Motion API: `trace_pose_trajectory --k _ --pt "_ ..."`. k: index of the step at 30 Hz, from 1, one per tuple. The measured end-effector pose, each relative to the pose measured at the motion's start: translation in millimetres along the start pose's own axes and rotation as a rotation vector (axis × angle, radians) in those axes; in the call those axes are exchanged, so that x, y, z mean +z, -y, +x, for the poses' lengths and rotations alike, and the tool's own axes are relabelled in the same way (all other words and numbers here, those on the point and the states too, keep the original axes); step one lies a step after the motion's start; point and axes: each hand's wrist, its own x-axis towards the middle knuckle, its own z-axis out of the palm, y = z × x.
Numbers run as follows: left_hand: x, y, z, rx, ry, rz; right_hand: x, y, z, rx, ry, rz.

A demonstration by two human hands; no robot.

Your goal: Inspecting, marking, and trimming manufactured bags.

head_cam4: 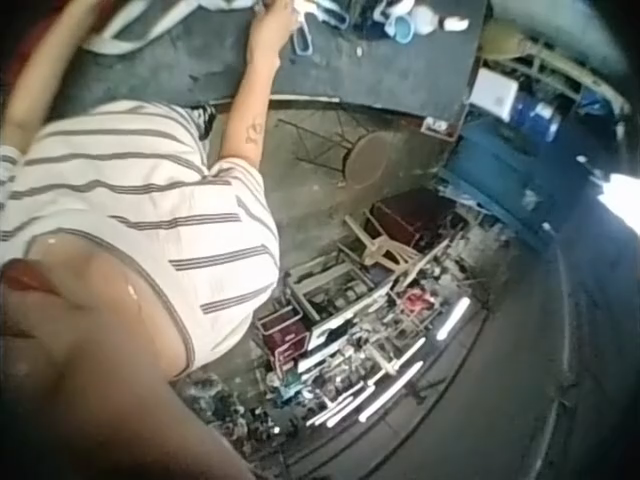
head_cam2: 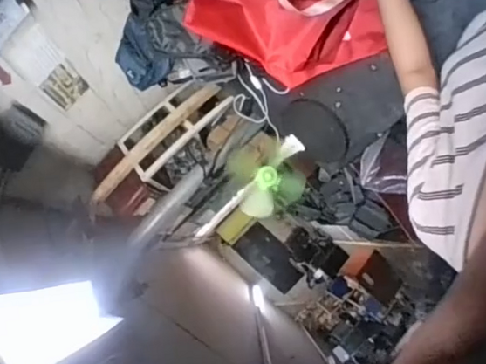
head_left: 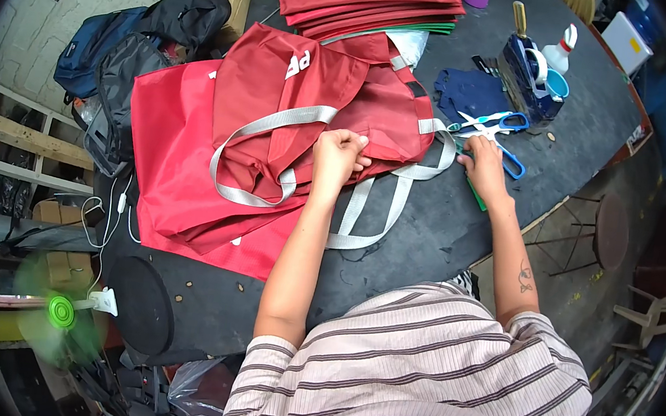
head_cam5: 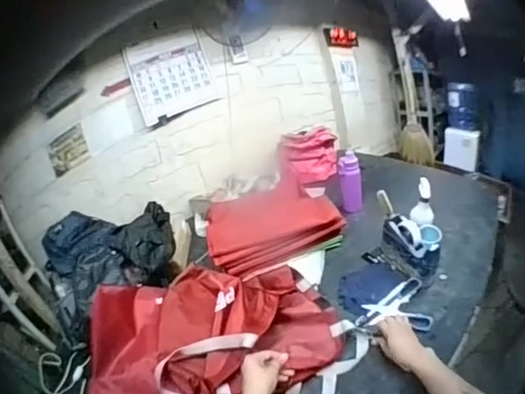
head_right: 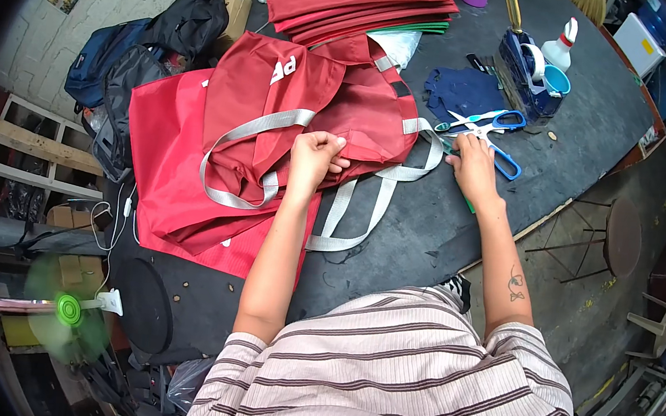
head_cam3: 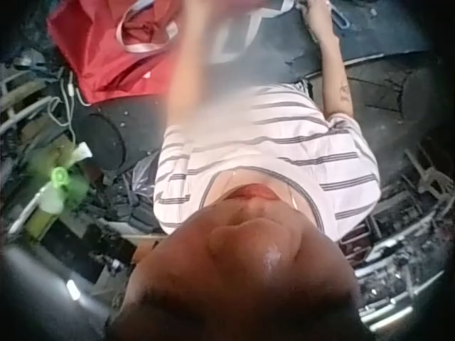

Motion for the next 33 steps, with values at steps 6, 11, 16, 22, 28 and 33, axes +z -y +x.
trace_pose_trajectory --k 6,11,16,22,28,33 --pt "-7.5 11.0 5.6 -0.022 0.106 -0.167 -33.2 -13.1 8.9 0.082 0.218 -0.122" --pt "-2.0 0.6 1.2 -0.018 0.07 -0.02 -57.6 22.8 17.1 0.118 -0.054 0.209" --pt "7.1 -2.2 -3.4 0.334 -0.18 0.335 -38.4 82.9 27.2 0.054 0.064 0.54" --pt "11.9 -8.0 -5.6 0.425 -0.266 0.372 -27.2 113.8 43.7 -0.006 0.054 0.485" --pt "8.9 -16.6 -11.0 0.508 -0.304 0.493 -25.4 126.5 53.6 -0.07 0.117 0.397" --pt "7.6 -14.5 -11.6 0.572 -0.304 0.518 -24.1 126.9 51.9 -0.11 0.115 0.345"
